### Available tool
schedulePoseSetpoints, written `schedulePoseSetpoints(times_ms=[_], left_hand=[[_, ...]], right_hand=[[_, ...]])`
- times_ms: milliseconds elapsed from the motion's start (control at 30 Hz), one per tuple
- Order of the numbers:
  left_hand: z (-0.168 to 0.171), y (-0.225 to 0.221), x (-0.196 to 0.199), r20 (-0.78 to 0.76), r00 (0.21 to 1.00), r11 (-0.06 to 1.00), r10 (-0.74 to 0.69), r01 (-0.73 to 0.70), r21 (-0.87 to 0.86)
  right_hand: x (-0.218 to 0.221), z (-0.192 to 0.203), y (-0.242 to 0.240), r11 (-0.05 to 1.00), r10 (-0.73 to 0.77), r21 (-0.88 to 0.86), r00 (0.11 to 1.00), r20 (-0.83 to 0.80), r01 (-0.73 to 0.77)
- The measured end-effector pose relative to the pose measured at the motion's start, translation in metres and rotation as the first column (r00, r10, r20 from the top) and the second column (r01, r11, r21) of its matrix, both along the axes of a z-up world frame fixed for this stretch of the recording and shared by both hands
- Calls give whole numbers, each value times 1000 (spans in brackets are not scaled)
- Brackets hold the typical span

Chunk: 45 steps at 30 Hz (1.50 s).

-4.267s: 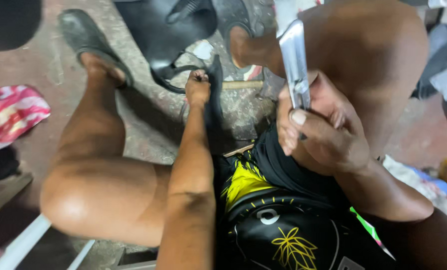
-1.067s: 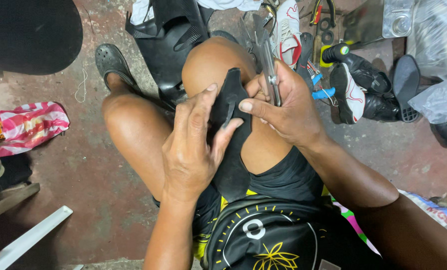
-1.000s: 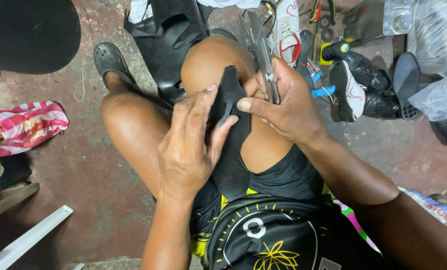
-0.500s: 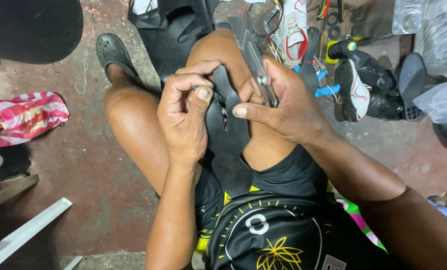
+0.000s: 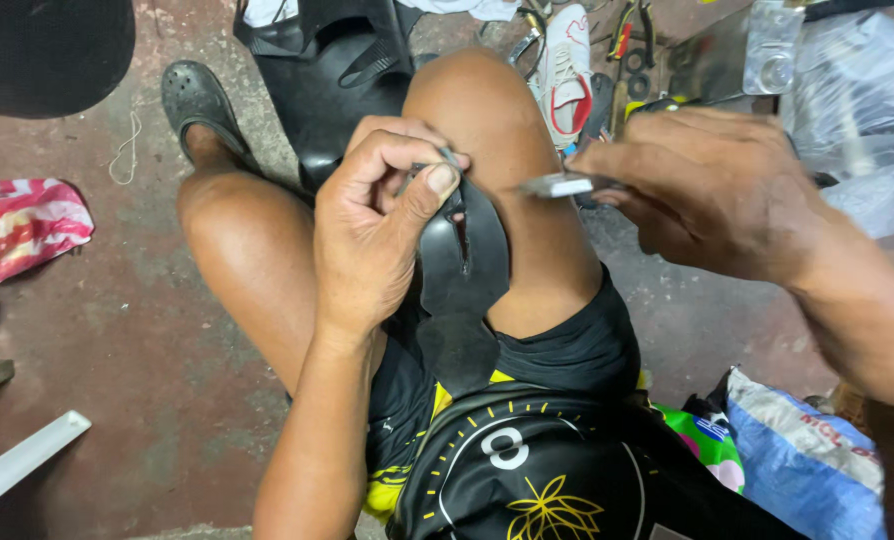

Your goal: The person uses a utility knife to trim and shape a black rubber sole piece, then uses pliers and the knife to remove the existing sole and heel from a white and red shoe.

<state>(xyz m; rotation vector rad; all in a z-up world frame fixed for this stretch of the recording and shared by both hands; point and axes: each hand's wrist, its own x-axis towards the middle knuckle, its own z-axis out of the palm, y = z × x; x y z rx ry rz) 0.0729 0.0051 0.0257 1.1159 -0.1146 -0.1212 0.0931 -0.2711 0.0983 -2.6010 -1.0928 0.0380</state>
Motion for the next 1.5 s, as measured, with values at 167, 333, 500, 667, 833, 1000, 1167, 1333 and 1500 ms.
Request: schedulePoseSetpoints(times_ms=[167,333,500,667,833,1000,1167,1333,1500], left_hand=[[6,-1,4,71,997,971,19,-35,238],[1,-11,6,92,996,978,5,-24,209],[-5,-18,12,93,996,980,-4,-14,197],[-9,-24,17,117,993,980,-21,-3,199],[-10,-25,19,107,994,967,-29,1,254],[-8,-26,18,115,993,961,-18,-14,276],[-9,-25,17,92,995,954,-23,-6,299],[-8,-23,14,135,990,969,35,-67,239],[10,-10,-7,456,855,776,248,-457,434]], right_hand=[[6,34,0,932,197,-342,958,206,-118],[15,48,4,880,319,-459,869,378,-123],[23,57,11,828,401,-544,819,410,-134],[28,60,15,783,432,-607,819,377,-133],[32,59,17,752,462,-642,815,350,-150],[42,68,21,720,506,-665,805,310,-196],[52,70,17,702,552,-666,784,283,-253],[55,68,4,696,479,-674,859,180,-246],[20,42,27,985,28,173,980,-198,6]])
